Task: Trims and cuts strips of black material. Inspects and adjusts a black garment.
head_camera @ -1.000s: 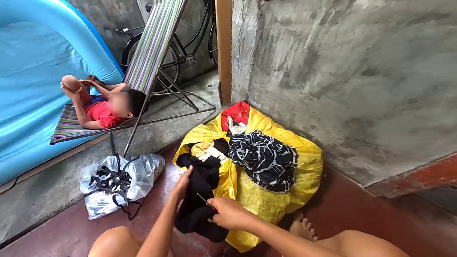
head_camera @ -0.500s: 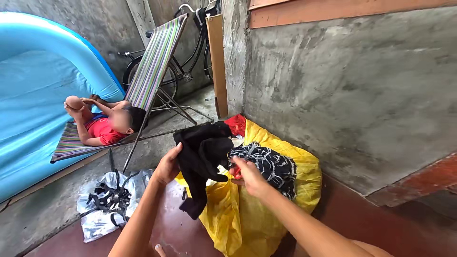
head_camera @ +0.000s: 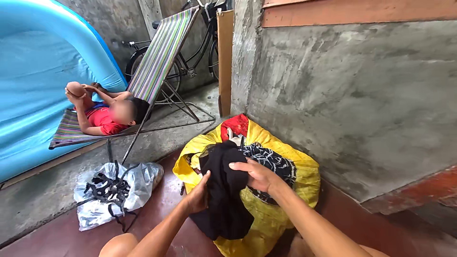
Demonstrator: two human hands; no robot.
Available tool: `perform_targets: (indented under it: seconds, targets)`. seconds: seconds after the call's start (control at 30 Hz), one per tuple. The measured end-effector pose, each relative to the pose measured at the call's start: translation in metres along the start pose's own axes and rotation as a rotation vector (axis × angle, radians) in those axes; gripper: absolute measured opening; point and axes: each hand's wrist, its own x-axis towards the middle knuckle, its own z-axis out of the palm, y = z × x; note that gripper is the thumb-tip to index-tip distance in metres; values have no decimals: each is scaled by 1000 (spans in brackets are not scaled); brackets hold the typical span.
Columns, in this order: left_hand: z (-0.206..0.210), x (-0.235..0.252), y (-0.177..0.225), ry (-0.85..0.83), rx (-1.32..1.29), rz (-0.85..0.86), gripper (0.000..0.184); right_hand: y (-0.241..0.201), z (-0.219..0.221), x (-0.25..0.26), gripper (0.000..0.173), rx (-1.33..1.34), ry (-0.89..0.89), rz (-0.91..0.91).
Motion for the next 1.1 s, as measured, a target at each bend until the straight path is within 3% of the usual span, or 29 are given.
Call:
perform_targets:
  seconds: [0.1, 0.17, 0.27, 0.4, 0.6, 0.7, 0.83, 0.93, 1.03, 1.1]
  targets:
    - [3, -2, 7, 116, -91, 166, 58, -16, -13, -10, 29, -145, -178, 10]
    - [1, -4, 19, 237, -214, 295, 43, -26, -17, -16, 23, -215, -187, -3]
    - [-8, -5, 44, 391, -357, 477, 37, -38, -19, -24, 18, -364, -31, -49]
    - [-25, -20, 77, 282, -437, 724, 36, -42, -36, -22, 21, -641, 227, -138]
    - [-34, -40, 98, 352, -324, 848, 30, -47, -69, -22, 18, -988, 602, -255]
    - [-46, -49, 103, 451, -374, 840, 26, -51, -74, -27, 22, -883, 726, -307]
    - [-55, -56, 116, 631, -526, 847, 25, -67, -75, -43, 35, -399, 932, -333]
    - [-63, -61, 118, 584, -483, 876, 27, -90, -87, -58, 50, -73, 1130, -468]
    - [-56, -63, 119, 499, -420, 820, 20, -100, -108, -76, 51, -28, 1257, -613]
    - [-56, -52, 104, 560, -377, 682, 19, -96, -122, -89, 48, -205, 1267, -503]
